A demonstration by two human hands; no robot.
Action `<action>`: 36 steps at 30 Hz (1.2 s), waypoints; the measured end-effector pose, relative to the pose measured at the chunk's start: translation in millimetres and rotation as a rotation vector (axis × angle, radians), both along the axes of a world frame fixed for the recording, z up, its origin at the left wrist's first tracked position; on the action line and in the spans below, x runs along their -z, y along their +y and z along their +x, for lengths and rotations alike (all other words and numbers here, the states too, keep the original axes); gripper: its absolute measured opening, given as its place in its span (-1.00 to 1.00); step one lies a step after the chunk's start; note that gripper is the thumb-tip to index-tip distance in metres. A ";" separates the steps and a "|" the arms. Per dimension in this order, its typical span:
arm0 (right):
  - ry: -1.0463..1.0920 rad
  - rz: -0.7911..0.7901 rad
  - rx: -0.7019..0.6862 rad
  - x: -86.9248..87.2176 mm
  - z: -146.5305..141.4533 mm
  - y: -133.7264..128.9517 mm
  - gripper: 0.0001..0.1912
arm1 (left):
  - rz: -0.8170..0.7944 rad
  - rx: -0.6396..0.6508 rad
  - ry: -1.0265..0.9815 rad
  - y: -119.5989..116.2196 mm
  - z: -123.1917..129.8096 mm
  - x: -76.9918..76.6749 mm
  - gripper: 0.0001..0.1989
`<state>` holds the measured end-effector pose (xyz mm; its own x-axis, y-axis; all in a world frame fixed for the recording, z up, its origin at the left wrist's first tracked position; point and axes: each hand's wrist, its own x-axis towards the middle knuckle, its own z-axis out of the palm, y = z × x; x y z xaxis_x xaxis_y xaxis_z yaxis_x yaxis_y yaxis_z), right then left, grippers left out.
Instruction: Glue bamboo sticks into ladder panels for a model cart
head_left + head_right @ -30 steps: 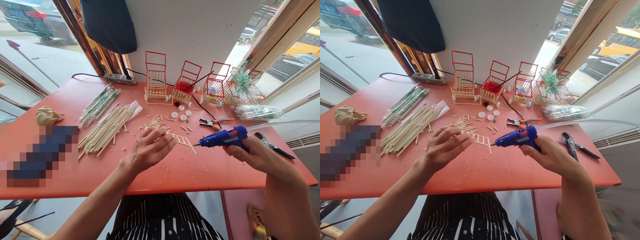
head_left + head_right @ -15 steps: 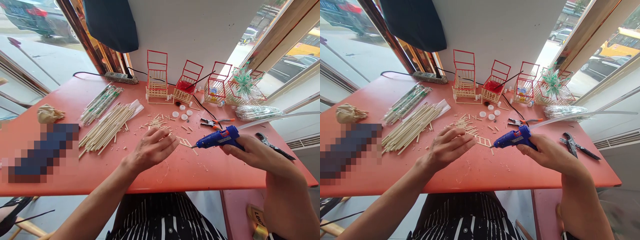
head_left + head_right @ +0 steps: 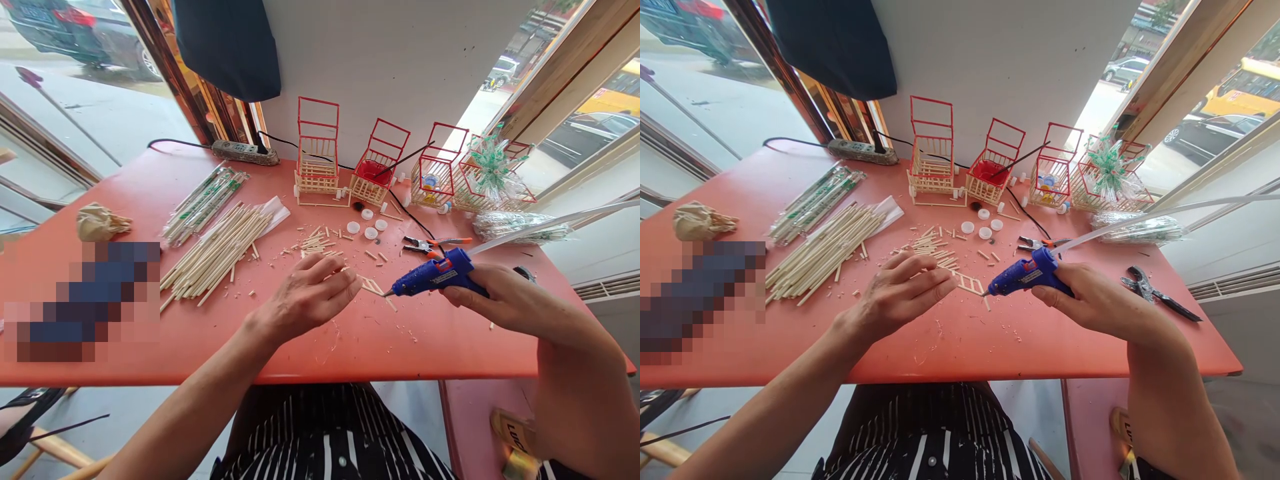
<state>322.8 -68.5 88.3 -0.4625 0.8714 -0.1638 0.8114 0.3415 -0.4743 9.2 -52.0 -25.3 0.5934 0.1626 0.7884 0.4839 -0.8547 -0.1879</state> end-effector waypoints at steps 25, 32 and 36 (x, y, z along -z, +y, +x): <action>0.083 0.004 -0.035 2.7 -7.8 5.5 -0.61 | -0.016 -0.020 0.018 0.3 2.4 -3.8 -0.84; 0.033 0.018 -0.056 3.0 -4.8 5.9 -0.59 | -0.024 -0.017 0.028 0.0 3.0 -5.6 -0.84; -0.032 0.048 -0.091 2.6 -7.9 6.0 -0.53 | -0.024 -0.038 0.031 0.3 2.9 -4.5 -0.81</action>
